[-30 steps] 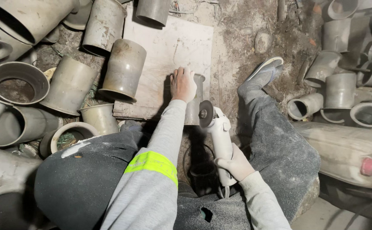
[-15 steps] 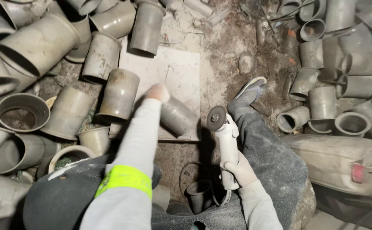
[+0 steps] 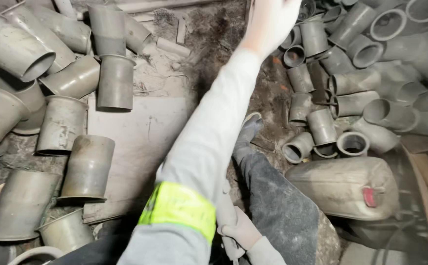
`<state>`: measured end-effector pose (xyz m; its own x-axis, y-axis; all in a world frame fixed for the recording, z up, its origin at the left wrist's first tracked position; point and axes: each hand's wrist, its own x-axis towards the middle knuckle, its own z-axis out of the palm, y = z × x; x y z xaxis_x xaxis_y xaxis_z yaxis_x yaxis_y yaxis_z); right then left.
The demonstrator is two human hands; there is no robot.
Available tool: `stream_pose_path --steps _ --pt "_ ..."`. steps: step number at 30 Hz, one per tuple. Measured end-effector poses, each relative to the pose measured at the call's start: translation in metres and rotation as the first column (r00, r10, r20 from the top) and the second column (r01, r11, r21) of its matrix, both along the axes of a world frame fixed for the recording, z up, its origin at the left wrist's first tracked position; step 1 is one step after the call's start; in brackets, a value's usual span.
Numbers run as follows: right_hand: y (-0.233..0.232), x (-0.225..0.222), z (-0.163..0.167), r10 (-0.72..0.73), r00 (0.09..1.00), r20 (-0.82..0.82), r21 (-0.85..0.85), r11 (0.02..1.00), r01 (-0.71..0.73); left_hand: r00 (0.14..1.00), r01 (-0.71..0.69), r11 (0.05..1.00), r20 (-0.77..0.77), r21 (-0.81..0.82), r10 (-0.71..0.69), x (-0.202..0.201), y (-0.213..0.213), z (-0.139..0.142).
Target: The person sits on the floor and uses an angle grinder to smooth the edges of several metal pipe sections. They pick up each pipe, hold it steady on a board, and grind the rim before setting it aside.
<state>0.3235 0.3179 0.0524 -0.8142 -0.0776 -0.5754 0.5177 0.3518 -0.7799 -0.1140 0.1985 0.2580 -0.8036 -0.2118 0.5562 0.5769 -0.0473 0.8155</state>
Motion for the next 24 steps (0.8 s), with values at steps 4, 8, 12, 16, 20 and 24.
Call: stream_pose_path --steps 4,8,12,16,20,24 --pt "-0.019 -0.007 0.011 -0.118 0.971 0.206 -0.058 0.990 0.132 0.984 0.146 0.889 0.154 -0.435 -0.086 0.093 -0.076 -0.179" --pt "-0.030 -0.016 0.028 -0.127 0.953 0.274 -0.072 0.986 0.152 0.787 0.502 0.012 0.462 -0.865 0.408 0.179 -0.245 -0.292" --pt "-0.043 -0.024 0.031 -0.057 0.969 0.241 -0.081 0.994 0.079 0.621 0.556 0.242 0.591 -0.795 0.514 0.221 -0.386 -0.304" --pt "-0.044 -0.023 0.026 -0.030 0.973 0.227 -0.052 0.998 0.043 0.580 0.514 0.385 0.641 -0.767 0.503 0.229 -0.419 -0.299" --pt "-0.035 -0.022 0.013 0.107 0.994 -0.020 0.042 0.993 -0.106 0.327 0.525 0.686 0.864 -0.503 0.383 0.229 -0.400 -0.288" --pt "-0.033 -0.018 0.007 0.028 0.990 0.139 0.077 0.996 -0.039 0.119 0.536 0.808 0.969 -0.245 0.215 0.226 -0.383 -0.278"
